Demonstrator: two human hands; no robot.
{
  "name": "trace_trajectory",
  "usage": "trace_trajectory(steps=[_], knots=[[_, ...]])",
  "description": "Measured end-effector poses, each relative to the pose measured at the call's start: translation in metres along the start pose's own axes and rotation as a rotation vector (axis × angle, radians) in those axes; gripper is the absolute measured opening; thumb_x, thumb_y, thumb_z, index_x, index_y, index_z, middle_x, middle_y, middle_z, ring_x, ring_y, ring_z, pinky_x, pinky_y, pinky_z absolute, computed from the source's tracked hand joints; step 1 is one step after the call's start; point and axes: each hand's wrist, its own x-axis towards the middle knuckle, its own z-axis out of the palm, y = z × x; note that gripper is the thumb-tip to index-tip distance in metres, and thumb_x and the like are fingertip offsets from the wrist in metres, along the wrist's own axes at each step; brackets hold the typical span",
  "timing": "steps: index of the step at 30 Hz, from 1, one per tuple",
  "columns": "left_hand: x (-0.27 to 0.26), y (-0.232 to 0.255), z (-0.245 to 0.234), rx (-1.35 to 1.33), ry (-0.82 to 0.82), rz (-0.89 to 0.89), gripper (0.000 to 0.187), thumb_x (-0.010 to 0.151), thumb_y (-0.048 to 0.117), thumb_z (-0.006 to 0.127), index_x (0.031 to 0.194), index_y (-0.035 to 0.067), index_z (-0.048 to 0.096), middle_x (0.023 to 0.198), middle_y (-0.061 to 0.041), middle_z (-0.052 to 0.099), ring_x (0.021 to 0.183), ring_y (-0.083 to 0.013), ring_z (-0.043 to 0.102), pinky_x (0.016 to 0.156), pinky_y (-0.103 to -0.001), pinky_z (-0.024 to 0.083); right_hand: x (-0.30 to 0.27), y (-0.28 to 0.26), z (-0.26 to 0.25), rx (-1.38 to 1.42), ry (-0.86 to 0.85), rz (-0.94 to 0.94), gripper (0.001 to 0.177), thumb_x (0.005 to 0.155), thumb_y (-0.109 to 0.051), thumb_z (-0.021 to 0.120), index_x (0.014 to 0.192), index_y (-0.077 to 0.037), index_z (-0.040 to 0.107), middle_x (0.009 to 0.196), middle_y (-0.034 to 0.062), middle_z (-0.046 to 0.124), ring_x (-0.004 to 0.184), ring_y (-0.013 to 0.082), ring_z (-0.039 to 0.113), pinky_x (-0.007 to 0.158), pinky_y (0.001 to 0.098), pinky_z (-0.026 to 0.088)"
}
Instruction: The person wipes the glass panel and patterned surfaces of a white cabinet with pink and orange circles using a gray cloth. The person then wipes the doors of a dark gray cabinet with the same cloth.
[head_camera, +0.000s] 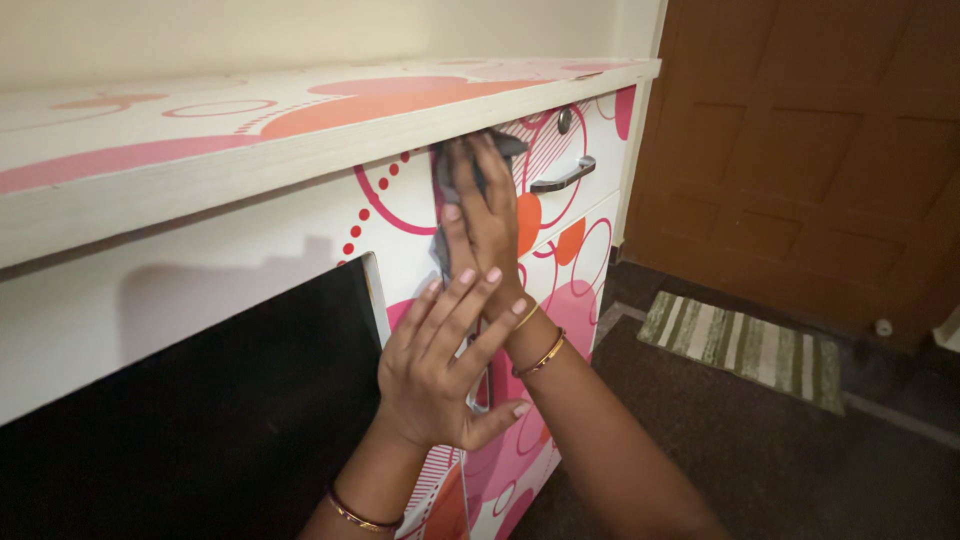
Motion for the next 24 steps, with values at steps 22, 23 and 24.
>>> trace_trajectory(steps=[22,23,24], knots=[[-0.001,-0.001,0.005,0.053,-0.038,-0.030,0.082,0.097,0.068,0.043,0.144,0.003,0.060,0.149,-0.013,0.060,0.144,-0.0281,0.052,0.124,-0.047,0.032,-0.070,0.044,-0.001,-0.131,-0.207,-0.052,0.063,0.107,-0.038,0.045,0.161,-0.007,0.034,0.169,0.0178,0.034,0.161,0.0373,0.028,0.132,0.0560,0.023],[-0.001,-0.002,0.006,0.046,-0.034,-0.025,0.081,0.097,0.067,0.043,0.144,0.003,0.060,0.149,-0.013,0.060,0.144,-0.0281,0.052,0.124,-0.047,0.032,-0.070,0.046,-0.002,-0.119,-0.207,-0.024,0.067,0.106,-0.040,0.045,0.161,-0.005,0.032,0.169,0.0193,0.032,0.161,0.0381,0.026,0.132,0.0558,0.021],[-0.001,-0.003,0.007,0.040,-0.029,-0.020,0.081,0.098,0.067,0.042,0.144,0.002,0.060,0.149,-0.013,0.060,0.144,-0.0281,0.052,0.124,-0.047,0.032,-0.071,0.048,-0.002,-0.107,-0.207,0.004,0.070,0.105,-0.042,0.044,0.161,-0.003,0.030,0.169,0.0208,0.030,0.160,0.0389,0.024,0.131,0.0556,0.019]])
